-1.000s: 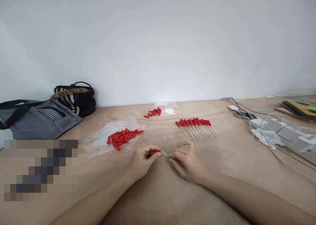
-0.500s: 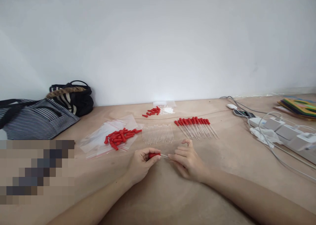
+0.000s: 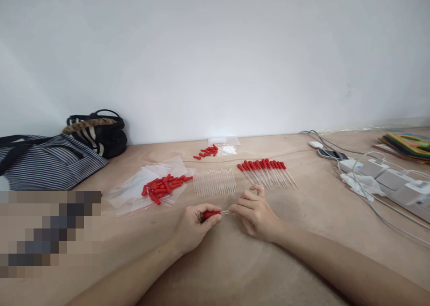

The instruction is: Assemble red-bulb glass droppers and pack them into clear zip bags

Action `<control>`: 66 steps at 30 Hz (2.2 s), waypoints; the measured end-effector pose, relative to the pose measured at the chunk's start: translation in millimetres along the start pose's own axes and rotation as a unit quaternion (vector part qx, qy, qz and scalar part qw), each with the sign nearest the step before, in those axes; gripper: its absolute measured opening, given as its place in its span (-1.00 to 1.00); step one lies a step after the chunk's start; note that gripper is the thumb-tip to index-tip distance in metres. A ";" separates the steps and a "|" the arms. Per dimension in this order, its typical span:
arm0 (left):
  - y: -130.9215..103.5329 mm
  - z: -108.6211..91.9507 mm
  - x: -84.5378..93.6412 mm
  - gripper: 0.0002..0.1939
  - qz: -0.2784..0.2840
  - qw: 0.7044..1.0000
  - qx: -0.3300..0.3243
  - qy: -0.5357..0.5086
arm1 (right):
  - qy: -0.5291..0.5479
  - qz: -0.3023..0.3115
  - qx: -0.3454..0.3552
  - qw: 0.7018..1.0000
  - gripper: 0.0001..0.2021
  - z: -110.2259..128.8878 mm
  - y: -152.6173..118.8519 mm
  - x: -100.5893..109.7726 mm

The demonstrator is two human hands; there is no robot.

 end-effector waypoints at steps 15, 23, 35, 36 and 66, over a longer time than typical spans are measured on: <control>1.6 2.8 -2.3 -0.83 0.004 1.000 -0.019 0.006 | 0.038 0.032 -0.039 0.998 -0.83 -5.2 0.3 -6.5; 6.0 -1.9 -2.4 -0.76 0.027 1.000 -0.002 0.011 | 0.003 0.053 -0.030 0.998 -0.83 -4.6 1.7 -6.7; 24.7 1.0 93.5 -0.80 -0.097 0.846 -0.122 0.510 | -0.185 0.041 -0.508 0.840 -0.69 -128.8 10.5 22.9; 25.7 3.7 99.8 -0.80 -0.101 0.836 -0.104 0.529 | -0.194 0.051 -0.515 0.833 -0.70 -131.8 9.6 21.3; 40.0 18.1 97.7 -0.74 -0.035 0.716 -0.039 0.696 | -0.098 0.284 -0.519 0.800 -0.76 -100.4 79.3 -47.6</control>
Point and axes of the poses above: each hand's wrist, its own y-axis towards the middle knuckle, its own x-axis out of the back of the hand, z = x × y, the point moved 4 cm from there along y, towards the middle knuckle, and after that the axes turned 9 degrees about -x, right-handed, at the moved point
